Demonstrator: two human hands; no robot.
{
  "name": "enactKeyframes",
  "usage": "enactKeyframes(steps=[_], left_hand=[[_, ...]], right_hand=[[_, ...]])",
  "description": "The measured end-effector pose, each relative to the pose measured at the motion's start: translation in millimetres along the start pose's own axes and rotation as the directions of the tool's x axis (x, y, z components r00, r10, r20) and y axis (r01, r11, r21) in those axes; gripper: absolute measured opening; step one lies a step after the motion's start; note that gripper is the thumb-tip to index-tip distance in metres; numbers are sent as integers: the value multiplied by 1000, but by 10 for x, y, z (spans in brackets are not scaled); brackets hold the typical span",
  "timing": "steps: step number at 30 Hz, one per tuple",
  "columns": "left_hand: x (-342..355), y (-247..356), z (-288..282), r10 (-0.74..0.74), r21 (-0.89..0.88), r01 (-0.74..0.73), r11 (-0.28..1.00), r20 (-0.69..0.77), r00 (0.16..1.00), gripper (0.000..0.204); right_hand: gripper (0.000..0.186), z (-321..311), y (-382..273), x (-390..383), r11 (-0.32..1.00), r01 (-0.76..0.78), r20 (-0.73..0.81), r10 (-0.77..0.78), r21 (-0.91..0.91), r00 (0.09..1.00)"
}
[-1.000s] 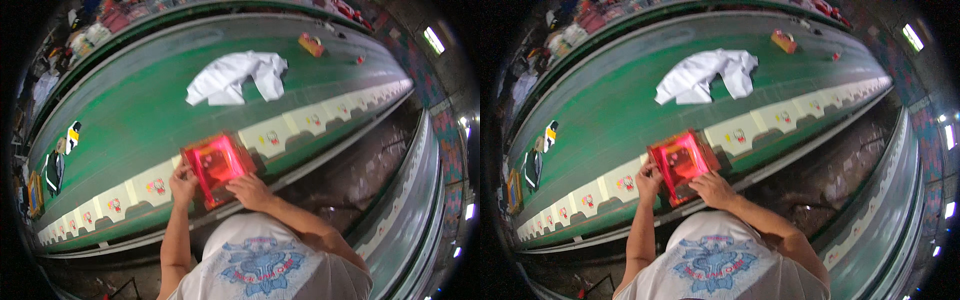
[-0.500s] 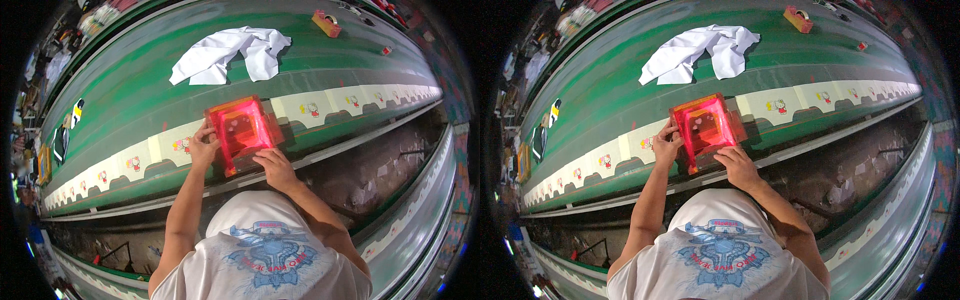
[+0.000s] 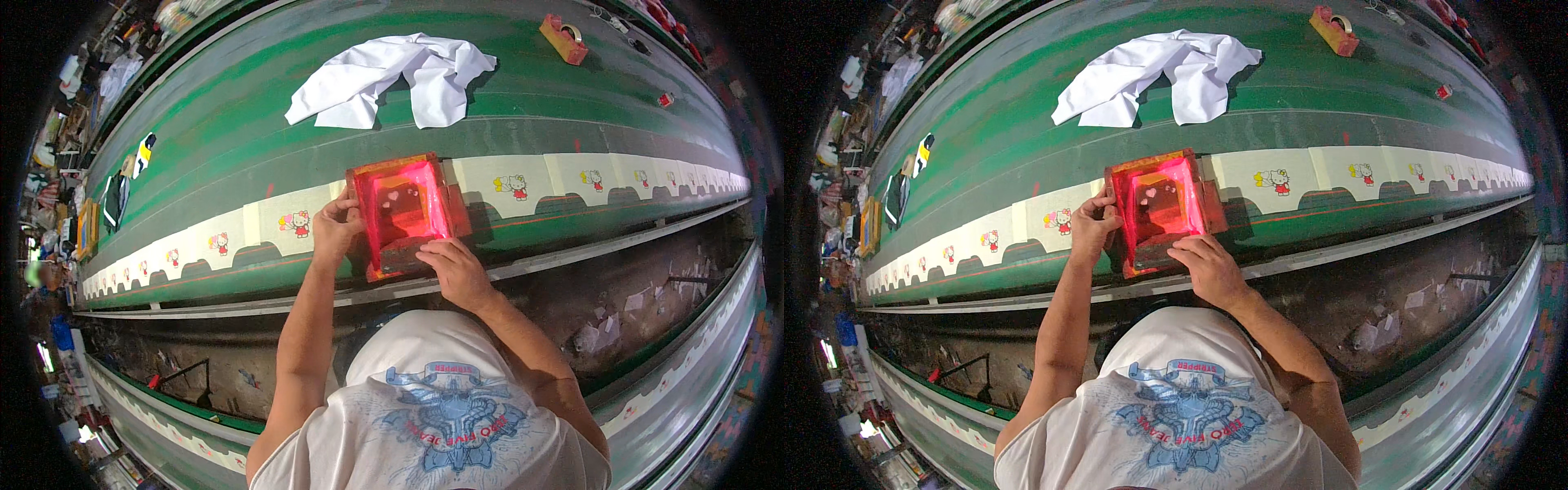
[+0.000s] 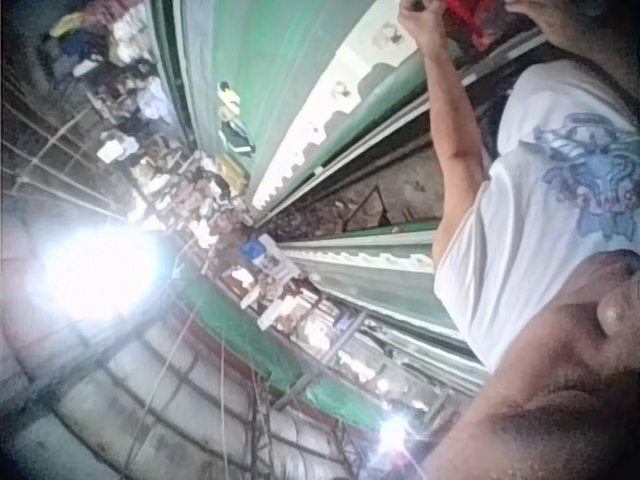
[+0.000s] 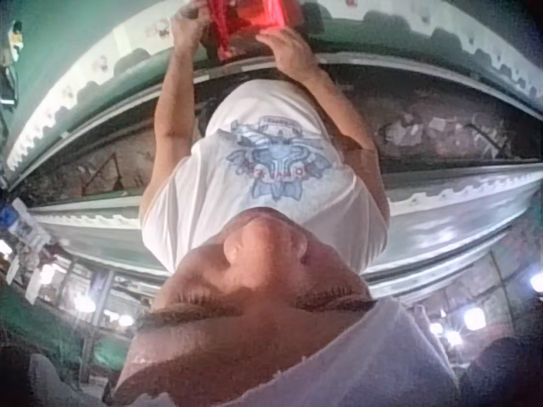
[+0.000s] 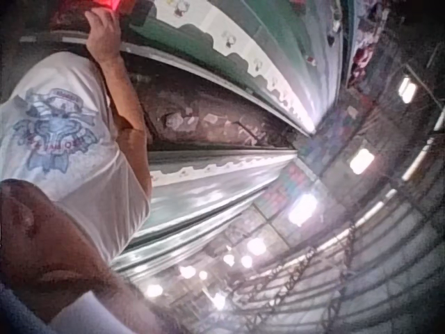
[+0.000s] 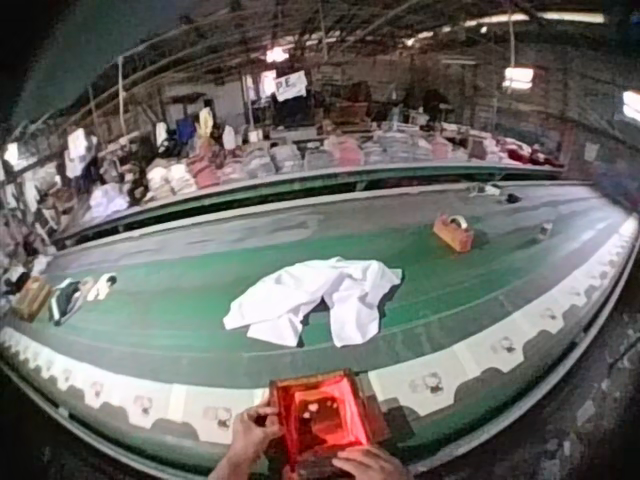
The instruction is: The person holds a red mesh screen frame and rubs its surface with a small tool or cloth while standing at a long green workbench. The person then walks along the bench and places the frame on a cluttered table.
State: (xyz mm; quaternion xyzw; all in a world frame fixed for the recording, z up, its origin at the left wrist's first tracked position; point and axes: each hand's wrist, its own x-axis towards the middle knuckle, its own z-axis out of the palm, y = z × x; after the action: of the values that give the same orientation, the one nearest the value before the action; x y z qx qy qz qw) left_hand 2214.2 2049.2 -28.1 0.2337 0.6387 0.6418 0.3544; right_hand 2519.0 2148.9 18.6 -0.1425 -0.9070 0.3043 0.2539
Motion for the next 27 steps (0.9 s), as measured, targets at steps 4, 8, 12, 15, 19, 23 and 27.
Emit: enactKeyframes(steps=[4, 8, 12, 15, 19, 23, 27], left_hand=[[-9, 57, 0, -109, -22, 108, 994, -30, 994, 37], [-25, 120, 30, -130, -108, 127, 986, -18, 991, 36], [15, 18, -91, -105, -118, 107, 987, 25, 994, 36], [12, 36, -89, -121, -152, 123, 981, 25, 992, 37], [-3, 93, -47, -112, -146, 115, 983, 30, 993, 37], [6, 89, -57, -103, -169, 110, 979, 51, 993, 35], [-4, 28, -123, -73, -122, 78, 989, 47, 996, 29]], right_hand=[[41, -13, -16, 37, 1000, -10, 45, 10, 2, 999], [40, -53, -78, 124, 999, -35, 75, 37, -27, 996], [42, -56, -174, 274, 996, -23, 97, 32, -89, 995], [42, -22, -228, 362, 989, 8, 101, 8, -149, 995], [43, 43, -266, 462, 953, 66, 219, 0, -295, 976], [41, 57, -287, 503, 931, 130, 330, -11, -342, 944], [35, -36, -193, 681, 954, 111, 428, 20, -279, 903]])
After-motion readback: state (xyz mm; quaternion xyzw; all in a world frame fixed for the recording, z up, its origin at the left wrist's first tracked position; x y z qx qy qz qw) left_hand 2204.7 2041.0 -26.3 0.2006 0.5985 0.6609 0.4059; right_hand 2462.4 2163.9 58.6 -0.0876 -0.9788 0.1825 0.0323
